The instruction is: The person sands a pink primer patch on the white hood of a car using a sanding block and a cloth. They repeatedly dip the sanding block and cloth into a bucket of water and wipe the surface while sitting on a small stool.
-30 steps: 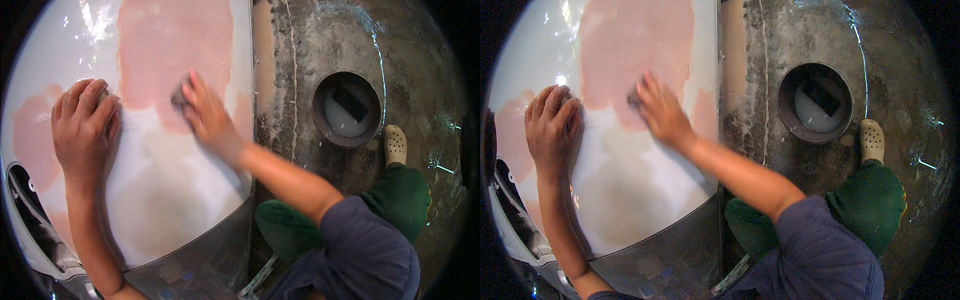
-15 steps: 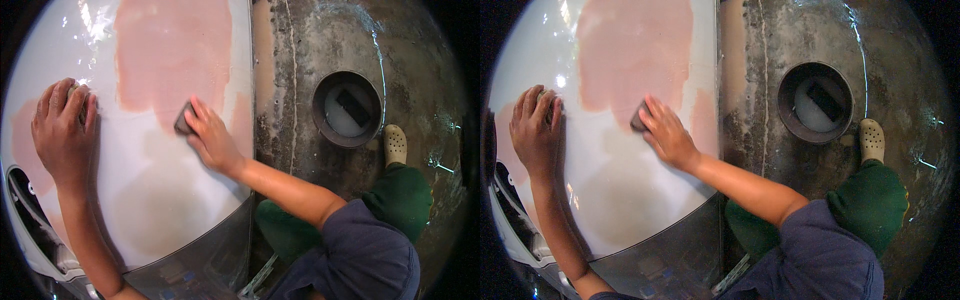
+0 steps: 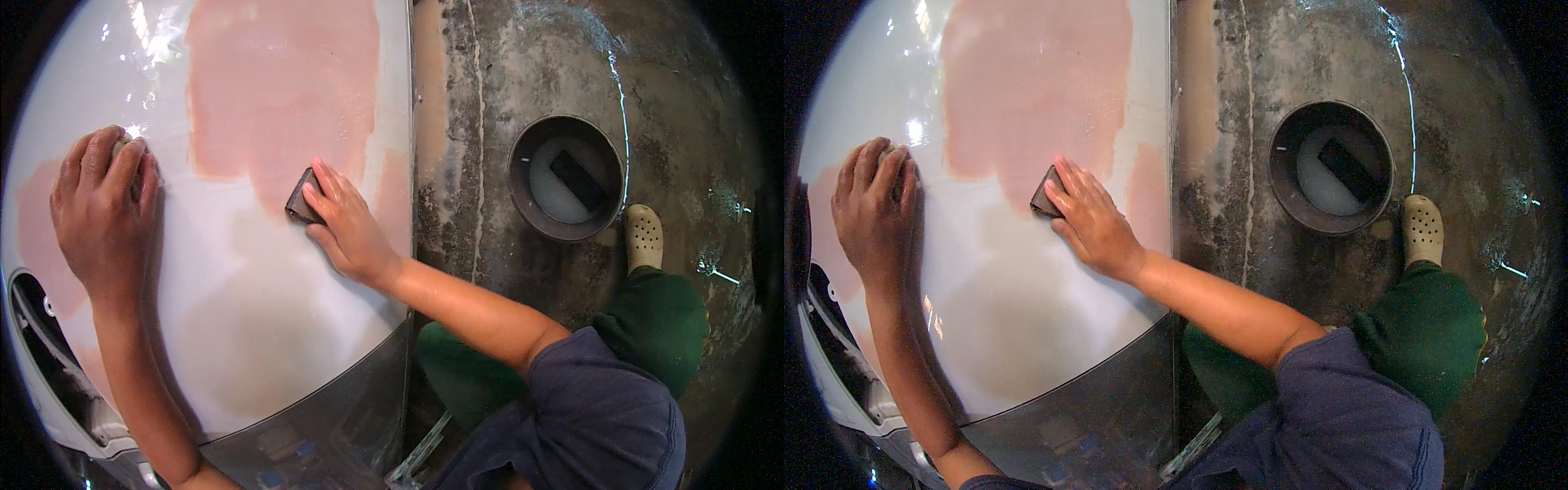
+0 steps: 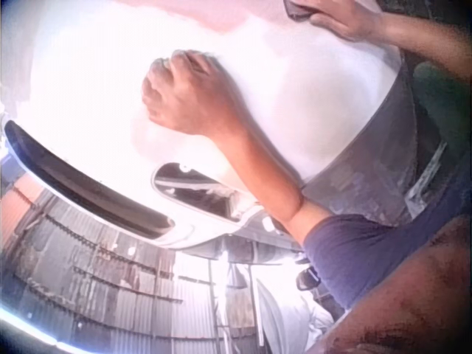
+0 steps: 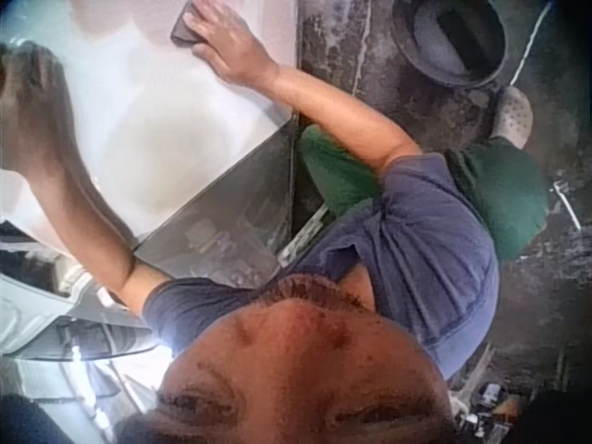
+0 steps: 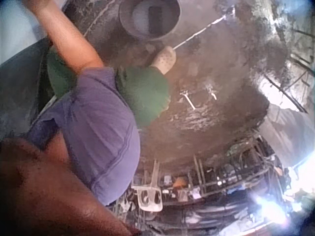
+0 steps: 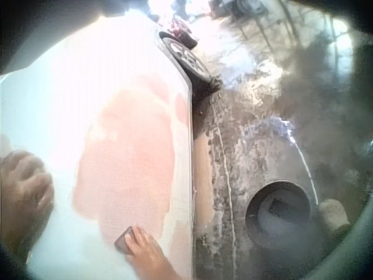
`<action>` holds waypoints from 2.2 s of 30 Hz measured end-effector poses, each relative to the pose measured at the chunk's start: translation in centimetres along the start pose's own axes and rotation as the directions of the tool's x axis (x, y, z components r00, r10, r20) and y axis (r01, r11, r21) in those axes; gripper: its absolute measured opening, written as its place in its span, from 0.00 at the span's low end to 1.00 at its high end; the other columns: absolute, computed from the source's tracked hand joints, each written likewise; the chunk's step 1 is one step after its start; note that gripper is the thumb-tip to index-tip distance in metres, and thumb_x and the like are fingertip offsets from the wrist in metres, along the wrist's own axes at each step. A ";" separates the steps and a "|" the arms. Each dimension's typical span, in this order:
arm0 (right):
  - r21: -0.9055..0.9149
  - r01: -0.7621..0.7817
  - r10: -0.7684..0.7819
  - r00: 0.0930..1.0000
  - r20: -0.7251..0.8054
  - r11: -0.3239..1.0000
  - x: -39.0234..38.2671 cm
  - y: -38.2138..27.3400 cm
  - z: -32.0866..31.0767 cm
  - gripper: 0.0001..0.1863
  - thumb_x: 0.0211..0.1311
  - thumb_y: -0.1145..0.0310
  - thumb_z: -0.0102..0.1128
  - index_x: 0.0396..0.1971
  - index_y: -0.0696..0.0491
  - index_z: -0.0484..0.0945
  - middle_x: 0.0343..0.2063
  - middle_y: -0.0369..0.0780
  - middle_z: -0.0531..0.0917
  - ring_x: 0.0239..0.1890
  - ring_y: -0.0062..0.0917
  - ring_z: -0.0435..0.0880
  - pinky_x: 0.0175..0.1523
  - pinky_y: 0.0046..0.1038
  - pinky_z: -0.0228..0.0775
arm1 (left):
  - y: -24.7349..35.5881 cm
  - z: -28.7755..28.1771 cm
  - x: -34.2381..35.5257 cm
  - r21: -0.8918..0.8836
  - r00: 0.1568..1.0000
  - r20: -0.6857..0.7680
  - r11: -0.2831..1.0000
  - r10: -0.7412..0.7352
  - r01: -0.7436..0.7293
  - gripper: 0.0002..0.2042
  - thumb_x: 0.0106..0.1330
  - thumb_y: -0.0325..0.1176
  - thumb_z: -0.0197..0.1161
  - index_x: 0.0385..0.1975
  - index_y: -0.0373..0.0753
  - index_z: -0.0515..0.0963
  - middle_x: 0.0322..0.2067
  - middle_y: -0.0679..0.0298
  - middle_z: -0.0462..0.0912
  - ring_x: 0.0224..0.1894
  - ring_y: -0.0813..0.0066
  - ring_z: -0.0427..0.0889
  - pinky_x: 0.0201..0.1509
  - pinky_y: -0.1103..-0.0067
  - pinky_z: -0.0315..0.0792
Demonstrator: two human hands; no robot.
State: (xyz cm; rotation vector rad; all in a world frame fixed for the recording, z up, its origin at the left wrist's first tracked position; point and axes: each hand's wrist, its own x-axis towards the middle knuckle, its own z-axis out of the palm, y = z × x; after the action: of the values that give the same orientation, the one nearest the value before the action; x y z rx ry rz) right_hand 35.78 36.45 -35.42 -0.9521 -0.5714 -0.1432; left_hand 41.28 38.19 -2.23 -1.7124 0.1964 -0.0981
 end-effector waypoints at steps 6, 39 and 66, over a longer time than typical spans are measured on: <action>-0.096 0.038 -0.055 0.981 -0.187 0.995 13.4 4.9 -2.1 0.27 0.76 0.68 0.56 0.69 0.63 0.68 0.74 0.60 0.64 0.76 0.56 0.64 0.80 0.50 0.54 | 0.1 0.0 0.6 -0.011 0.999 -0.034 1.000 0.008 -0.009 0.08 0.66 0.37 0.74 0.43 0.49 0.88 0.54 0.71 0.87 0.62 0.70 0.81 0.67 0.69 0.73; 0.016 -0.008 0.008 1.000 -0.029 1.000 0.4 0.5 0.2 0.29 0.77 0.67 0.59 0.74 0.54 0.67 0.78 0.54 0.61 0.80 0.50 0.60 0.82 0.44 0.51 | 0.6 -0.4 0.0 -0.037 1.000 -0.001 0.999 0.020 -0.020 0.08 0.64 0.34 0.75 0.41 0.48 0.87 0.52 0.69 0.88 0.62 0.68 0.82 0.66 0.67 0.75; 0.001 -0.109 0.106 0.966 -0.235 0.994 15.3 0.3 -2.3 0.24 0.77 0.64 0.54 0.64 0.65 0.73 0.70 0.64 0.69 0.74 0.58 0.66 0.78 0.47 0.58 | 0.5 -0.6 -0.1 -0.174 0.997 -0.073 0.985 -0.003 -0.010 0.10 0.58 0.34 0.76 0.39 0.47 0.85 0.52 0.68 0.85 0.63 0.67 0.79 0.66 0.65 0.73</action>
State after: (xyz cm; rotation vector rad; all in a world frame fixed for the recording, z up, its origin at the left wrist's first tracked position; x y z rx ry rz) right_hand 49.73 36.78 -28.73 -0.9598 -0.3002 -0.1592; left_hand 40.99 37.57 -2.63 -1.8841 0.2689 -0.1450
